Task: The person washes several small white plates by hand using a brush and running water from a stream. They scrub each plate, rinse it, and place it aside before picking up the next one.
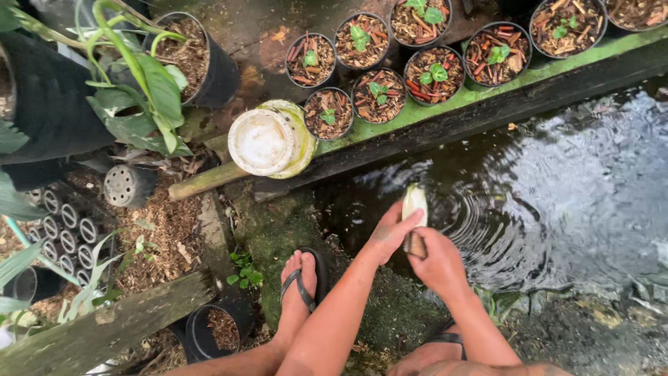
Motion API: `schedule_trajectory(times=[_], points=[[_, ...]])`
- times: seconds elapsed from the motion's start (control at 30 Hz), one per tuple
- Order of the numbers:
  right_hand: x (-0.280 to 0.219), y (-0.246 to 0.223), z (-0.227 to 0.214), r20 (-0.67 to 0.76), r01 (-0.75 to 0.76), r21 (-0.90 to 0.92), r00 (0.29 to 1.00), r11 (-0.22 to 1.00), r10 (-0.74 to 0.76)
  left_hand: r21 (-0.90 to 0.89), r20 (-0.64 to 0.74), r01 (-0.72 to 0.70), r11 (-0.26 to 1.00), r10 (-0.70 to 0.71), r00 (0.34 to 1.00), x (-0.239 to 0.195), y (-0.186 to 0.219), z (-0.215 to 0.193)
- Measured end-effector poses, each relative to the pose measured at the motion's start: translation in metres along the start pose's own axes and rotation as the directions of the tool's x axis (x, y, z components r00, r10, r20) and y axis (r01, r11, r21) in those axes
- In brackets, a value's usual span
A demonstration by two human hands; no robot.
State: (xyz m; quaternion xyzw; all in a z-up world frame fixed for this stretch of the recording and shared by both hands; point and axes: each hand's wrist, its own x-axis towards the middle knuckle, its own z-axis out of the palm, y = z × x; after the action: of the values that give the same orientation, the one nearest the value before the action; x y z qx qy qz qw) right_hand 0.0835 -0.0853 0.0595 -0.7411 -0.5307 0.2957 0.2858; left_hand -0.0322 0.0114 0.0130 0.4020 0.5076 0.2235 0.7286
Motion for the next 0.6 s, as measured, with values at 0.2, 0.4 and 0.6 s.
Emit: schedule_trajectory(times=[0.2,0.4,0.6], points=[[-0.012,0.069,0.030,-0.007,-0.220,0.362,0.971,0.906,0.239,-0.393,0.145,0.348,0.851,-0.316,0.938,0.021,-0.042,-0.028],[-0.011,0.221,0.017,0.032,-0.532,0.830,0.347,0.169,0.937,-0.020,-0.050,0.359,0.933,-0.359,0.932,0.046,-0.091,-0.066],[-0.009,0.245,0.029,-0.399,-0.616,0.540,0.413,0.574,0.819,0.412,-0.256,0.138,0.901,-0.031,0.966,0.066,-0.154,-0.061]])
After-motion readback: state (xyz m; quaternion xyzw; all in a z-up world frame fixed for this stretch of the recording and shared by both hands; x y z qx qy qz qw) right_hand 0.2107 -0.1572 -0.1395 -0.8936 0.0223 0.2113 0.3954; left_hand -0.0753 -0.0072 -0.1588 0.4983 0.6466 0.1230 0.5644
